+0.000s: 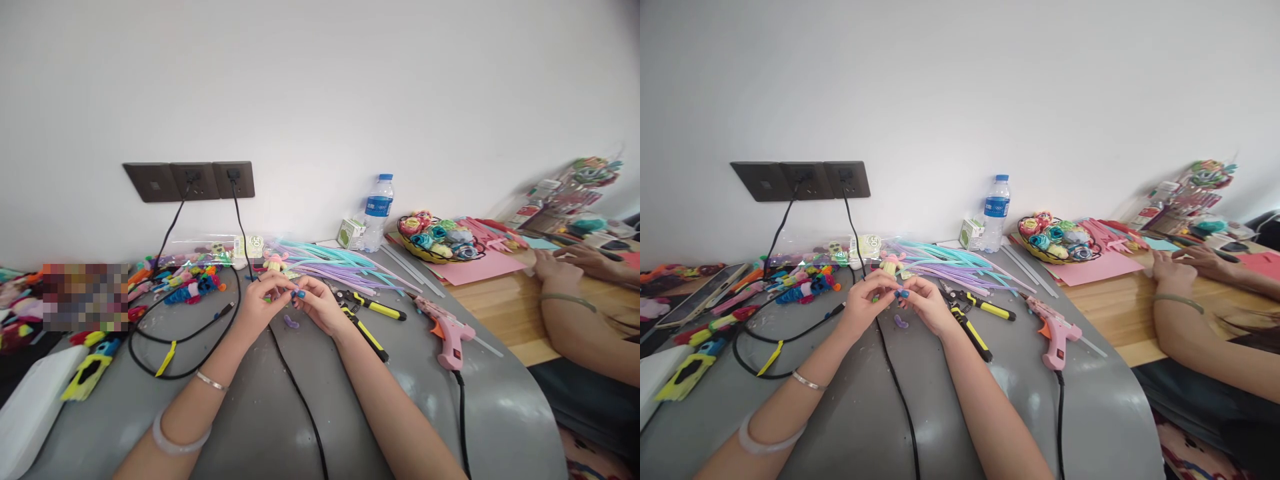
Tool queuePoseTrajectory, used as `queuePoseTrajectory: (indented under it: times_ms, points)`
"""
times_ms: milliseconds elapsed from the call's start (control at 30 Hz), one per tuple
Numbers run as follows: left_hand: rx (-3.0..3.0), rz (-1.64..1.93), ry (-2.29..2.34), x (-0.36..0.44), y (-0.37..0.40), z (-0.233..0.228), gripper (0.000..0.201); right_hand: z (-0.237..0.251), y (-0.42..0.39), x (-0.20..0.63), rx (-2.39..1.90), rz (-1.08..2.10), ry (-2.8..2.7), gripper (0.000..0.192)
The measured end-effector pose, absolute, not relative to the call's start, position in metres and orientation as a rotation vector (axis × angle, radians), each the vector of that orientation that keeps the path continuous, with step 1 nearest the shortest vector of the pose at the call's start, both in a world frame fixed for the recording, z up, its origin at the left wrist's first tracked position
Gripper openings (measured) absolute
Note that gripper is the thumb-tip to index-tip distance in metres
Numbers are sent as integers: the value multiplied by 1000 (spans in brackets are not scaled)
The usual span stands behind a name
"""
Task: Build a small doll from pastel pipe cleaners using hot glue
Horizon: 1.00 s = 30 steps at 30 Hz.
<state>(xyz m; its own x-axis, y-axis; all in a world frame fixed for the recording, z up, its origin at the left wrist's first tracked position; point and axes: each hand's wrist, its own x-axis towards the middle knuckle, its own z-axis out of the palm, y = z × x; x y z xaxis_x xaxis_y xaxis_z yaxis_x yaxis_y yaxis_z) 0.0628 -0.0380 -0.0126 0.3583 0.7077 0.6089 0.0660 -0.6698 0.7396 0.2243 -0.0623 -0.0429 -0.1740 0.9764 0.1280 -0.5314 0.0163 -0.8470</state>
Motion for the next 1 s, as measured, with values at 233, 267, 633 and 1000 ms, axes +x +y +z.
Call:
queuePoseTrajectory:
  times_ms: [233,267,633,1000]
  points:
    - [2003,1356,665,64,-41,-13,10,-45,-62,225,-570,1531,-941,34]
    - [1998,1356,671,64,-41,-12,10,-45,-62,225,-568,1539,-945,35]
    - [1947,1403,709,69,-47,-14,9,-44,-64,225,-555,1594,-919,41]
    - [1886,1487,831,80,-57,-18,10,-42,-63,225,-559,1555,-915,42]
